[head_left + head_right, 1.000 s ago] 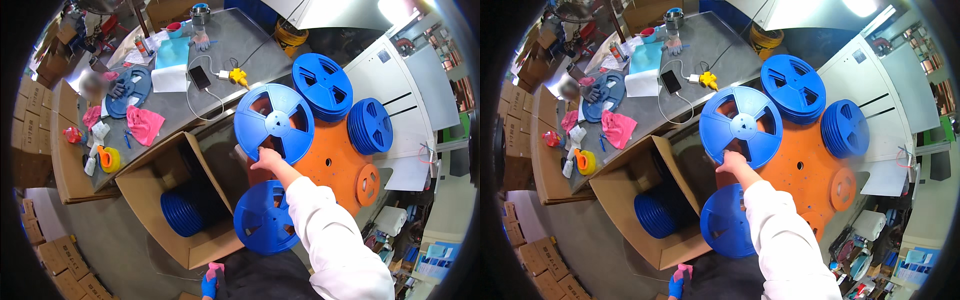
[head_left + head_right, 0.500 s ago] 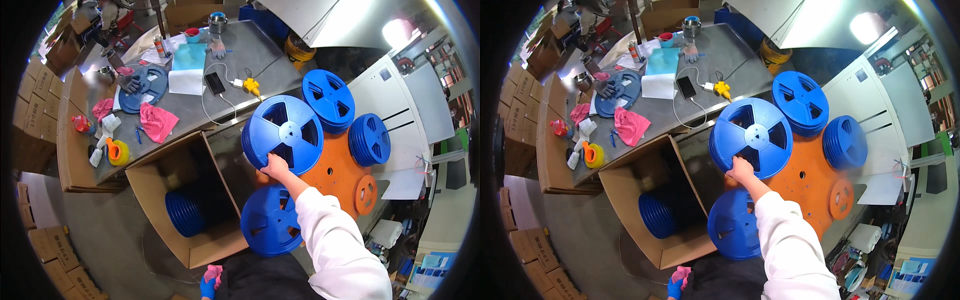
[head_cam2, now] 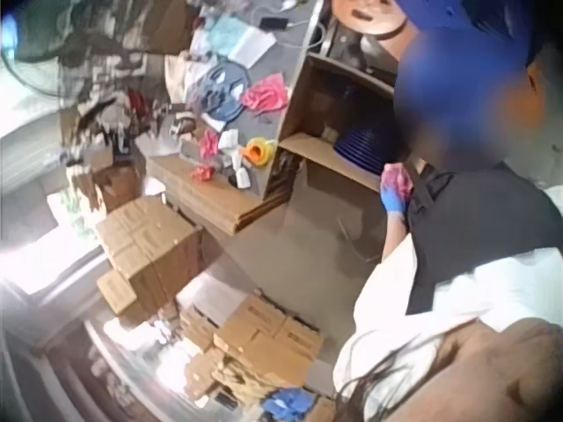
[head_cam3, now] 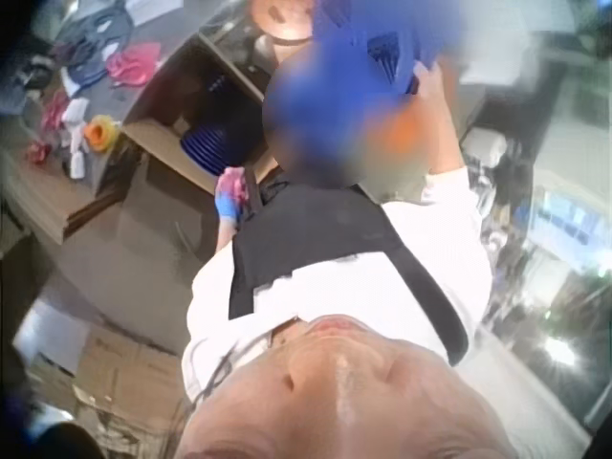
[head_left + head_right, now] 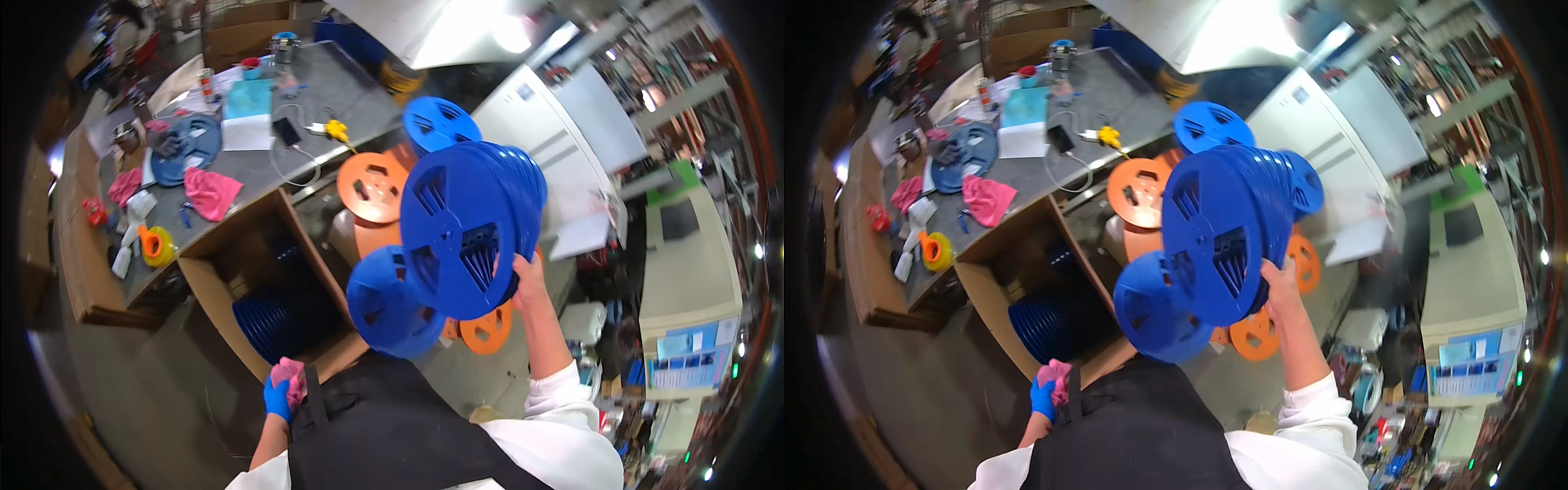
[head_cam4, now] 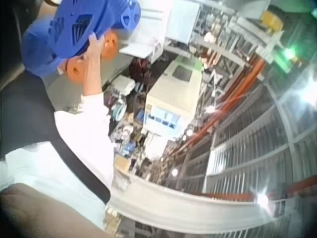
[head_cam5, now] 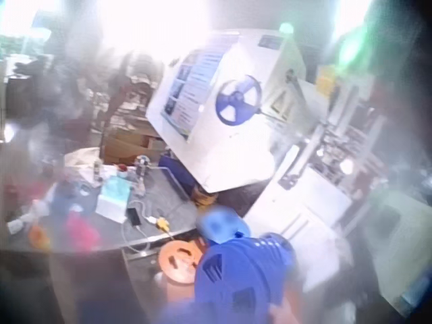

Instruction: The person wipes blue plastic spools with a pink cloth, handling them one at a time. They pick up each spool, wipe both sides, and place it into a cardboard box. The process is repeated for multiple spools.

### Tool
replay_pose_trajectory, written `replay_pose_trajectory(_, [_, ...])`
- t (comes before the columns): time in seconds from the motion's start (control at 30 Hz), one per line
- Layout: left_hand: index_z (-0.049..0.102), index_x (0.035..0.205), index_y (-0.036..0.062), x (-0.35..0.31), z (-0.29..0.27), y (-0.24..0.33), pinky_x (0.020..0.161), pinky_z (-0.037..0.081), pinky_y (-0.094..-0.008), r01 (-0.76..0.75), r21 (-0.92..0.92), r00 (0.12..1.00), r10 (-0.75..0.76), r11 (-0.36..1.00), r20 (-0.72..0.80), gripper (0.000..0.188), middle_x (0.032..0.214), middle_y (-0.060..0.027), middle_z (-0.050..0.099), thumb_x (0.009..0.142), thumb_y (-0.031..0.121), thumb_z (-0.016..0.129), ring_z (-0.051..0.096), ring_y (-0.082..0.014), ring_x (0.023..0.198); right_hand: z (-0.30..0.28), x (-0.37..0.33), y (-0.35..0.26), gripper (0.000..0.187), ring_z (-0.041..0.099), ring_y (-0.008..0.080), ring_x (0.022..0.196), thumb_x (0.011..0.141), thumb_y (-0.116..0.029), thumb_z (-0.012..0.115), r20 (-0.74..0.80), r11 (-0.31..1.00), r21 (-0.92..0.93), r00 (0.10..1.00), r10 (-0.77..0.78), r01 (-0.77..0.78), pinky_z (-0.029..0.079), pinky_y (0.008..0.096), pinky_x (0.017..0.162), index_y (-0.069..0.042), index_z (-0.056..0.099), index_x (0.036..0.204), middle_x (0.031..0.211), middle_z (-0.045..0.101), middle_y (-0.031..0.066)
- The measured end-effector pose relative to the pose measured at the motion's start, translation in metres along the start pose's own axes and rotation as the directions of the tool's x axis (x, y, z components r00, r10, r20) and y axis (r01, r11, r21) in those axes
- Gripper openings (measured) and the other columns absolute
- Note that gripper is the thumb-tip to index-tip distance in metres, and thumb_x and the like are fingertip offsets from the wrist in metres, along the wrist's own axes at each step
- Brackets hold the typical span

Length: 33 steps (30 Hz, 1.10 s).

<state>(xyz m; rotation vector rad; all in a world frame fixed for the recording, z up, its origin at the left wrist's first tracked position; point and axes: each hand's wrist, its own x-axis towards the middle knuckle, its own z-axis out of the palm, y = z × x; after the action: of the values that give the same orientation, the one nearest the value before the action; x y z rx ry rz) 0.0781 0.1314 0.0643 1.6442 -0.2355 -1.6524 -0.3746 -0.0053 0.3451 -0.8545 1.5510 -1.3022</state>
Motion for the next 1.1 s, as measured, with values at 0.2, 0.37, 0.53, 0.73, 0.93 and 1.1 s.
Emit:
replay_pose_trajectory(0.2, [0.039,0.138,0.0026,0.041,0.02,0.044,0.074,0.054,-0.0337,-0.137,-0.25,0.927,0.213,0.959,0.309,0.056,0.124,-0.0158,0.054,0.085,0.007,0.057,0.061,-0.0271,0.103,-0.037,-0.141,0.02,0.037,0.035,0.0069,0.057,0.086,-0.031,0.066,0.009,0.648,0.758,0.99,-0.137,0.083,0.032,0.0235,0.052,-0.005,0.046,0.104,0.074,0.037,-0.0035])
replay_pose_trajectory(0.37, [0.04,0.137,0.0051,0.022,0.08,0.099,0.067,0.051,-0.0285,-0.119,-0.186,0.816,0.203,0.975,0.541,0.051,0.123,-0.012,0.053,0.089,0.008,0.059,0.059,-0.0208,0.089,-0.034,-0.217,0.048,0.032,0.034,0.0081,0.054,0.088,-0.027,0.063,-0.075,0.387,0.912,0.984,-0.162,0.133,0.03,0.0256,0.051,-0.005,0.046,0.103,0.069,0.036,-0.0033])
replay_pose_trajectory(0.53, [0.058,0.118,0.0101,-0.084,0.179,0.13,0.063,0.05,-0.0282,-0.812,0.272,0.495,0.362,0.515,0.79,0.034,0.119,-0.0076,0.057,0.085,0.007,0.064,0.06,-0.0171,0.083,-0.051,-0.253,0.057,0.026,0.033,0.0083,0.053,0.092,-0.028,0.055,-0.106,0.338,0.931,0.988,-0.112,0.139,0.03,0.0259,0.05,-0.005,0.046,0.099,0.069,0.036,-0.0028])
replay_pose_trajectory(0.73, [0.064,0.105,0.0192,-0.14,0.23,0.077,0.059,0.051,-0.0389,-0.822,-0.323,-0.305,-0.116,-0.47,0.945,0.031,0.128,-0.0111,0.054,0.074,0.013,0.067,0.063,-0.0296,0.077,-0.076,-0.261,0.06,0.029,0.032,0.0102,0.053,0.095,-0.034,0.047,-0.218,0.32,0.927,0.975,0.041,0.194,0.029,0.0266,0.05,-0.006,0.048,0.095,0.068,0.035,-0.0015])
replay_pose_trajectory(0.93, [0.059,0.11,0.0204,-0.151,0.243,0.023,0.055,0.054,-0.0423,-0.967,-0.156,-0.103,-0.249,-0.204,0.963,0.023,0.128,-0.0094,0.053,0.087,0.022,0.057,0.066,-0.0315,0.074,-0.096,-0.254,0.056,0.044,0.039,0.0103,0.058,0.093,-0.05,0.051,-0.359,0.521,0.84,0.874,0.326,0.151,0.038,0.0241,0.051,-0.006,0.05,0.097,0.072,0.041,-0.0012])
replay_pose_trajectory(1.1, [0.057,0.12,0.0208,-0.154,0.238,0.01,0.064,0.055,-0.0366,-0.991,-0.11,-0.068,-0.414,-0.078,0.908,0.028,0.126,-0.0086,0.056,0.092,0.025,0.056,0.068,-0.0301,0.08,-0.118,-0.247,0.069,0.043,0.065,0.0194,0.08,0.093,-0.046,0.053,-0.511,0.697,0.717,0.691,0.511,0.016,0.056,0.0353,0.07,-0.005,0.058,0.103,0.088,0.064,0.007])
